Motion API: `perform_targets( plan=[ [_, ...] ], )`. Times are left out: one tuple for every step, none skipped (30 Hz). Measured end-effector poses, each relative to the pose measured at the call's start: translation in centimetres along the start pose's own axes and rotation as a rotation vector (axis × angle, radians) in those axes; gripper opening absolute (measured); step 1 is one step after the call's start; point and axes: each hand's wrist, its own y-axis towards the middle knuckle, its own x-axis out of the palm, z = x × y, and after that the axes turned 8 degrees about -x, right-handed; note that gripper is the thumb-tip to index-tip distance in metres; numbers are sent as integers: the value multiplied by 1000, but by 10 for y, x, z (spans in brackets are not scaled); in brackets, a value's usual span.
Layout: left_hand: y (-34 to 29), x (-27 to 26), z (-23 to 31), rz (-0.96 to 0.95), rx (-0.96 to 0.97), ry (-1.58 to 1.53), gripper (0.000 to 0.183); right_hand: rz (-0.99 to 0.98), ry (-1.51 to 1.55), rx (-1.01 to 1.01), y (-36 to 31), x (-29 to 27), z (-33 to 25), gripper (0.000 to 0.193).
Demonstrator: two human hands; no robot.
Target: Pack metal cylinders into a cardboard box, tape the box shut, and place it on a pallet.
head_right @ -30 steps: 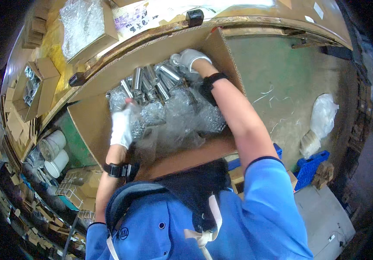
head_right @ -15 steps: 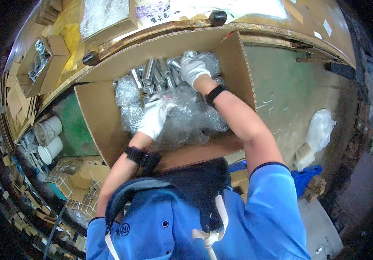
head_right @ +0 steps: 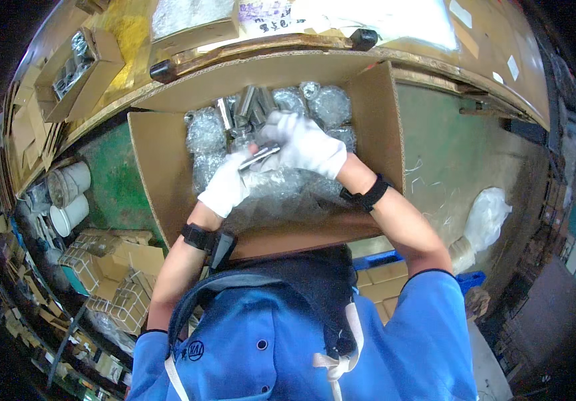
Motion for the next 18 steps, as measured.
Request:
perform_targets(
  plan=[
    [-2, 1, -3, 103, 82, 214, 35, 0, 0, -1, -1, 3, 3, 49],
    [-3, 4, -7, 204, 159, 424, 32, -9, 221, 344, -3, 4, 3, 54],
    [-8, 8, -4, 196, 209, 537, 25, -17, 441, 689, -5, 5, 3, 59],
    [-9, 8, -5, 194, 205, 533, 25, -23, 661, 1036, -7, 6, 2, 66],
    [-10, 11, -5, 187, 200, 521, 23, -79, 953, 1030, -10, 25, 0, 74],
    [-10, 11, -4, 182, 195, 508, 22, -382, 699, 849, -8, 22, 3, 71],
    [-5, 0, -2, 190, 222, 528, 26, -259, 817, 767, -16, 30, 9, 68],
    [-3, 7, -6, 185, 212, 529, 26, -131, 931, 688, -28, 38, 16, 65],
    [-6, 18, -11, 156, 251, 289, 28, -127, 935, 687, -26, 42, 15, 65],
    [-8, 23, -14, 126, 288, 48, 30, -24, 952, 785, -22, 49, 13, 61],
    [-9, 22, -14, 156, 231, -2, 30, 75, 963, 881, -17, 52, 10, 58],
    [-10, 21, -12, 157, 231, -1, 30, 75, 964, 881, -16, 54, 5, 58],
    [-10, 21, -10, 246, 174, 5, 27, 91, 904, 956, -16, 57, 0, 59],
    [-8, 23, -10, 333, 113, 12, 23, 109, 841, 1033, -18, 57, -2, 59],
    [-9, 25, -12, 331, 109, 13, 23, 113, 840, 1036, -20, 55, 1, 59],
    [-11, 28, -15, 350, 135, 79, 22, 66, 785, 1027, -23, 51, 7, 60],
    [-13, 30, -18, 372, 159, 147, 21, 22, 733, 1018, -25, 48, 11, 62],
    [-18, 28, -20, 380, 160, 147, 21, -31, 685, 1002, -17, 39, 2, 65]
  ],
)
